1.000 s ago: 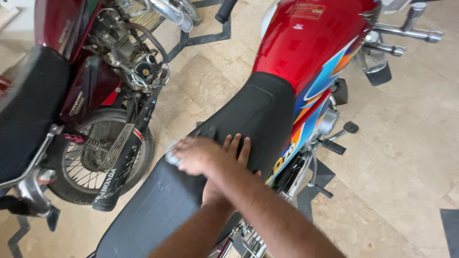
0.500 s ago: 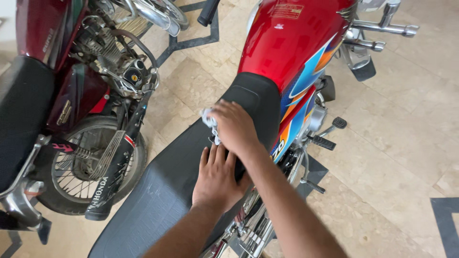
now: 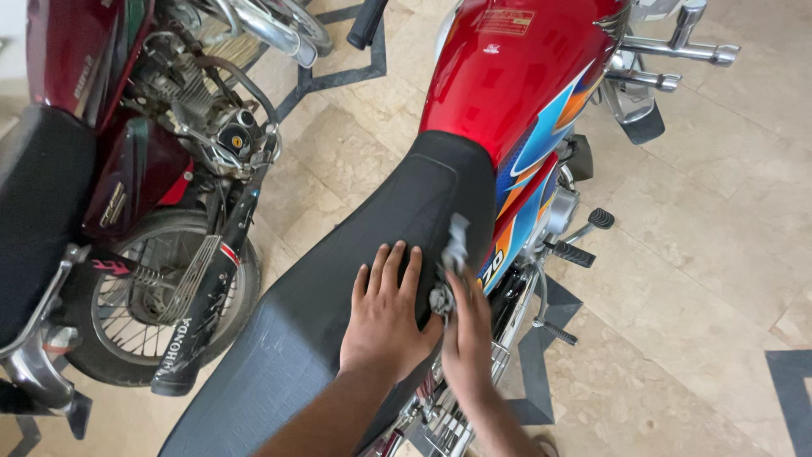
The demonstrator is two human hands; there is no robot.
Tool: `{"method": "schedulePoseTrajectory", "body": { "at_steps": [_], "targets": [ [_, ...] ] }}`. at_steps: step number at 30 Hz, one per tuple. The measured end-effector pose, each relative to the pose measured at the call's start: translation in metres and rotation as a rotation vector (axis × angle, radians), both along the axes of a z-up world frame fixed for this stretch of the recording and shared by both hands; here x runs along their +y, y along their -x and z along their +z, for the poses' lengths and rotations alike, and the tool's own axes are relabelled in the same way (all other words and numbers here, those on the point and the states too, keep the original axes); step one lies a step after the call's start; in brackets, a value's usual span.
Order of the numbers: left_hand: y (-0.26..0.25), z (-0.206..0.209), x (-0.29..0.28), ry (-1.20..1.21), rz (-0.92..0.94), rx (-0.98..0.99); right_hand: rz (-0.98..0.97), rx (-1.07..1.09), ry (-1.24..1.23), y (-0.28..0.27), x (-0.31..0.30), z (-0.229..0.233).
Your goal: The person wipes the handlebars, fuel tank, and seat of a red motorcycle using a white cloth. They then move to the rear of the bike to wipe the license plate and taillight area. The person returns to the seat and tank to continue wiping the surfaces.
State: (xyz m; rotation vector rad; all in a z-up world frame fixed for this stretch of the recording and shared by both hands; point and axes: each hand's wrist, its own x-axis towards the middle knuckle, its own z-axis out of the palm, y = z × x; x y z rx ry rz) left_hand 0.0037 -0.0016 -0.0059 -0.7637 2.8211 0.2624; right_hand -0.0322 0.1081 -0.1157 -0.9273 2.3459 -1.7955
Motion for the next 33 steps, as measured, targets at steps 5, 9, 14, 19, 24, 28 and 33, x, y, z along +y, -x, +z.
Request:
{"method": "schedulePoseTrajectory", "body": {
  "at_steps": [5,9,14,19,24,28,33],
  "targets": [
    [0.001,0.002,0.001,0.002,0.009,0.031,-0.004,-0.168,-0.032,-0.053,0.024,-0.034],
    [0.0,0.003,0.002,0.014,0.013,0.035,-0.247,-0.099,-0.097,-0.026,0.016,-0.076],
    [0.002,0.0,0.002,0.039,-0.003,0.037,-0.596,0.094,-0.332,0.077,0.001,-0.127],
    [-0.001,-0.001,0.002,0.026,0.001,0.059,-0.501,-0.037,-0.1,0.081,0.014,-0.138],
    [0.0,-0.001,0.003,0.033,-0.007,0.074,-0.36,-0.277,0.022,0.02,0.026,-0.131],
    [-0.002,-0.004,0.002,0.047,-0.014,0.08,-0.363,-0.732,0.136,0.045,0.02,-0.146],
    [-0.003,-0.003,0.002,0.041,-0.012,0.072,-0.37,-0.74,0.117,0.084,0.005,-0.157]
  ]
}}
